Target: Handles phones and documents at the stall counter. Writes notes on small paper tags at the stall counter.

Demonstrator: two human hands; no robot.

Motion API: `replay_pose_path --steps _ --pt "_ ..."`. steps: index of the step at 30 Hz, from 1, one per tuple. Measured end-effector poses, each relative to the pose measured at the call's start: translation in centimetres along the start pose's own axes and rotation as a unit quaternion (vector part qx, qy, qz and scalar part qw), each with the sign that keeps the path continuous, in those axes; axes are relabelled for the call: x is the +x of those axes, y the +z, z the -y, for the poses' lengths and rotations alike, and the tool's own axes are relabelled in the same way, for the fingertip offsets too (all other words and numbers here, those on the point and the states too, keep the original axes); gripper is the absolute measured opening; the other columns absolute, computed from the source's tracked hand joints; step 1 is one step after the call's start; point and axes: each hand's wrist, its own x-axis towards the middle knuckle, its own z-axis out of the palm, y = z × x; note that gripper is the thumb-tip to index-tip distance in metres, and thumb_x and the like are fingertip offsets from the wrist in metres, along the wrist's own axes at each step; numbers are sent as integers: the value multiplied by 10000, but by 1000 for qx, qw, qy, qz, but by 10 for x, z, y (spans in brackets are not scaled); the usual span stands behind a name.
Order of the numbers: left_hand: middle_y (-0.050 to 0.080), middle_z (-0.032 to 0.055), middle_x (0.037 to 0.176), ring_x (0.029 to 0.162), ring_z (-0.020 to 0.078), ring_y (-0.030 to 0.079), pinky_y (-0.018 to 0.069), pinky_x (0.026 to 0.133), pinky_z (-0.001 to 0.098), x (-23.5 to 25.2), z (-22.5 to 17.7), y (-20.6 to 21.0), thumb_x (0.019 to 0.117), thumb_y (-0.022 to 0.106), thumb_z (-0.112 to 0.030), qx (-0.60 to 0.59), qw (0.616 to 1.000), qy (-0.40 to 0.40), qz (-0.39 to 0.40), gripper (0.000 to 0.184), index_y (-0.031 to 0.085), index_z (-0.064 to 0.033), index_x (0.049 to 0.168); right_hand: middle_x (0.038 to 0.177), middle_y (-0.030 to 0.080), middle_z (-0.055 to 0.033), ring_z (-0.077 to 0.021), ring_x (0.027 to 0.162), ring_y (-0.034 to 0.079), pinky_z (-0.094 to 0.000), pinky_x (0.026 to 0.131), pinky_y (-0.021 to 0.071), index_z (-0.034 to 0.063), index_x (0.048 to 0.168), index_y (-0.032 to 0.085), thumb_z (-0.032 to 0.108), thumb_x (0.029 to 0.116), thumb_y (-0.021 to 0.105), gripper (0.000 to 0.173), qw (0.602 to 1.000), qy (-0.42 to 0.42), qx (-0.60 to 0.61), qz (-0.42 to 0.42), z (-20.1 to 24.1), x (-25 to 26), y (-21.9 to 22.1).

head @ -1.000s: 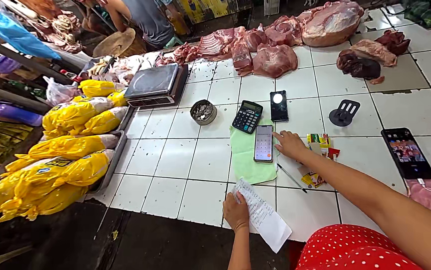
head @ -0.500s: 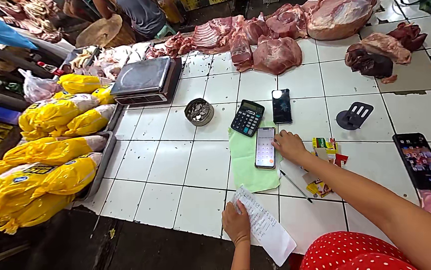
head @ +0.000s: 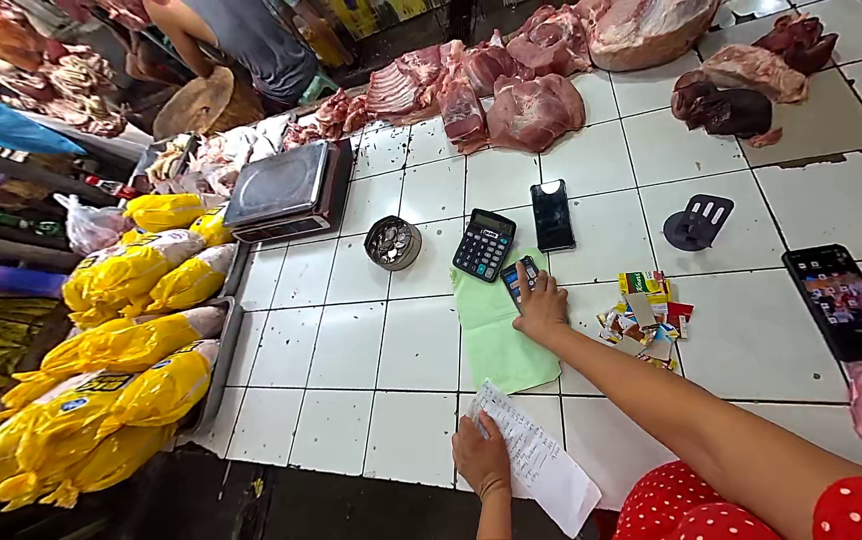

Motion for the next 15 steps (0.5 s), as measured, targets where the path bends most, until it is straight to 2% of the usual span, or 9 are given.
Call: replay_pose_path --steps 2,4,7,9,10,13,15 --pt "693 268 942 982 449 683 523 867 592 -2 -1 -2 1022 590 -249 4 1000 -8 8 342 691 71 1089 1604 279 -314 -508 1452 327 -679 1049 371 242 1670 -16 308 775 838 1239 999 7 40 2 -12 -3 -8" --pt "692 277 969 1009 456 678 514 886 601 -2 -2 -3 1033 576 -264 8 1000 -12 17 358 687 69 1101 1572 351 -279 -474 1433 373 -660 1064 380 249 1669 7 338 746 859 1260 989 27 145 3 -28 -11 -21" --pt "689 303 989 1026 483 672 513 883 625 -2 -1 -1 1035 568 -269 7 1000 -3 14 373 679 79 1112 1486 456 -276 -445 1350 483 -621 1052 443 171 1659 80 285 682 908 1285 934 32 356 -32 -68 -34 -49" --pt "683 323 1005 1038 500 666 506 893 642 -1 -2 -2 1039 571 -271 6 1000 -8 25 383 671 87 1132 1442 500 -295 -427 1299 542 -565 1050 484 108 1640 137 217 672 919 1250 893 27 427 -140 -97 -54 -71" --pt "682 330 1012 1048 510 661 503 901 649 -1 -2 -3 1040 569 -276 6 999 -13 31 392 667 89 1144 1437 496 -311 -443 1291 543 -574 1044 484 89 1636 157 197 675 924 1234 878 37 423 -222 -111 -62 -82" --pt "680 349 1059 1090 524 650 488 951 653 -3 -1 -5 1047 553 -296 0 999 -15 37 433 650 97 1200 1500 391 -349 -547 1334 449 -695 1005 442 75 1623 233 167 608 936 1237 801 85 315 -502 -155 -49 -103" --pt "669 360 1130 1139 524 633 478 989 641 -6 -1 -5 1052 527 -302 -2 1000 -3 29 477 627 114 1263 1509 374 -323 -554 1306 449 -692 930 463 114 1616 256 168 595 912 1214 744 126 263 -602 -183 -22 -115"
